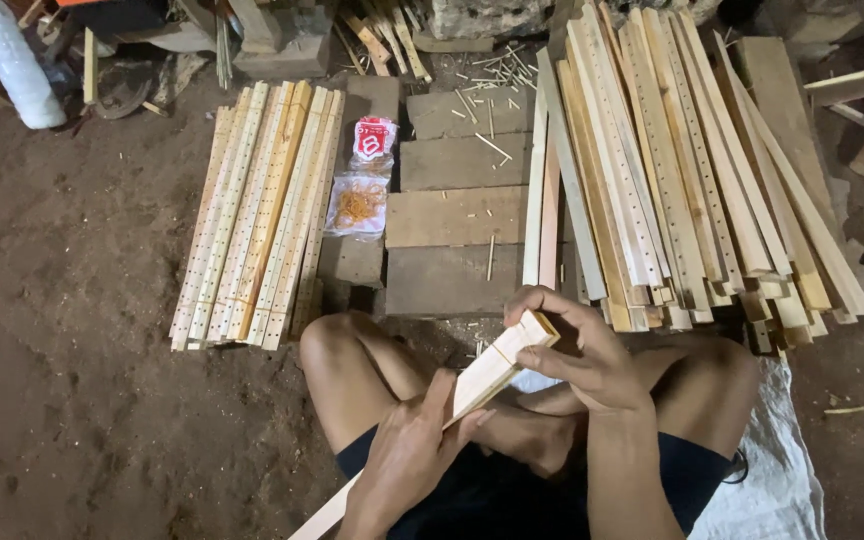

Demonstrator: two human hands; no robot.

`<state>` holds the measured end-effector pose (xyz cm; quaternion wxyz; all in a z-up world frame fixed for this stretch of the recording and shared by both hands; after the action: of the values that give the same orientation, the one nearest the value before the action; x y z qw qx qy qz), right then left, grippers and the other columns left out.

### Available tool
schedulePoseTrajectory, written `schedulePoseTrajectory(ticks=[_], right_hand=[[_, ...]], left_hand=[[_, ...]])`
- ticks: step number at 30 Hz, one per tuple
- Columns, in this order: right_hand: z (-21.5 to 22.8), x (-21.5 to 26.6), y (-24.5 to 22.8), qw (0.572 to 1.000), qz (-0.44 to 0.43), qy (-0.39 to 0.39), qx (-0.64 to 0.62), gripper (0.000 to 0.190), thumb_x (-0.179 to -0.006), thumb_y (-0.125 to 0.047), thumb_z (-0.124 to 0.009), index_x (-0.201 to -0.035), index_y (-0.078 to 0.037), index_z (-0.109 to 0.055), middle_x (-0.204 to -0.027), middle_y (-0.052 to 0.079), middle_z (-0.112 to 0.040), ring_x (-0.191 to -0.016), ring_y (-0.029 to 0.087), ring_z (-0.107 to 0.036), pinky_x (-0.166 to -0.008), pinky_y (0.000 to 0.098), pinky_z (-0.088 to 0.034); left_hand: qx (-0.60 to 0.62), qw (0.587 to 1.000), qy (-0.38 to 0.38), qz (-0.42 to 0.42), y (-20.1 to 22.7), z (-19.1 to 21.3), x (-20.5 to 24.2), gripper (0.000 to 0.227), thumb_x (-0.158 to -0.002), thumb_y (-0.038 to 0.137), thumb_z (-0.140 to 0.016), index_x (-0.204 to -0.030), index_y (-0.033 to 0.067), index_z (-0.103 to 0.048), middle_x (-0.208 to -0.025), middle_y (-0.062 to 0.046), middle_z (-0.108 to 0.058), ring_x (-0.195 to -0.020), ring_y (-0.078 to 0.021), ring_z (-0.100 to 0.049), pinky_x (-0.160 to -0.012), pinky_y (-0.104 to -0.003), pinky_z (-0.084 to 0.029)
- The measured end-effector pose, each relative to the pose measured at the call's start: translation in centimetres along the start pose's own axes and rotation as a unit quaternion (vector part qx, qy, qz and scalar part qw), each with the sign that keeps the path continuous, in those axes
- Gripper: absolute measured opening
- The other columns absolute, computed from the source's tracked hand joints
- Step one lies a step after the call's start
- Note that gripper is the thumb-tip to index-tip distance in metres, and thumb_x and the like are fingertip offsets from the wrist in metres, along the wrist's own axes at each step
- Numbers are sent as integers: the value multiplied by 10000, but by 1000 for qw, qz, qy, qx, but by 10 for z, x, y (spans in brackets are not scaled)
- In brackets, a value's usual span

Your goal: The person sits on the floor and inserts small wooden dowels into pre-drilled holes along long wooden slats. They pick up each slat, insert dowels one by one, and place the completed slats into a stack.

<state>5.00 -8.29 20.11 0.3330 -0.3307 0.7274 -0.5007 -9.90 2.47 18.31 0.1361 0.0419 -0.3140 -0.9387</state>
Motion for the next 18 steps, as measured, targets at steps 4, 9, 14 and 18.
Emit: schedulePoseTrajectory(ticks=[4,9,14,18], right_hand=[[2,6,6,994,31,7,-101,508,-789,2,-694,-1265,8,-517,-1126,136,-567,-1012,219,-555,-869,325,-444],[-10,0,10,998,58,19,-32,355,-943,-223,-672,-1208,12,-638,-1143,179,-690,-780,219,-688,-619,298,-632],[-12,8,58,987,16,79,-141,378,-807,-92,-808,-1156,19,-715,-1068,206,-772,-1027,329,-756,-880,480,-653],[-27,12,66,983,-78,86,-144,354,-785,74,-749,-1137,83,-717,-1105,242,-768,-1000,321,-746,-869,390,-628]], left_hand=[[52,999,10,7,3,6,-1,408,-940,298,-710,-1184,53,-492,-762,-163,-765,-558,-347,-743,-467,-465,-524],[49,998,35,-9,7,8,-1,427,-925,307,-739,-1179,42,-519,-690,-143,-750,-495,-304,-728,-429,-428,-508],[80,996,37,-13,3,10,-2,348,-932,290,-732,-1093,48,-542,-707,-121,-731,-485,-271,-703,-454,-396,-518],[97,995,20,11,2,12,-4,545,-920,278,-713,-1356,30,-499,-737,-128,-762,-496,-269,-703,-461,-386,-522]])
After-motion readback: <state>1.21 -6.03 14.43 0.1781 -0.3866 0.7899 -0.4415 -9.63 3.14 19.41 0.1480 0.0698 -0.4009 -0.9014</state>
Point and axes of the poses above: each hand's wrist, its own x-axis away from the middle knuckle, its own z-axis out of the back of the hand, y = z × x, the point moved 8 cm from there along -x, towards the middle knuckle
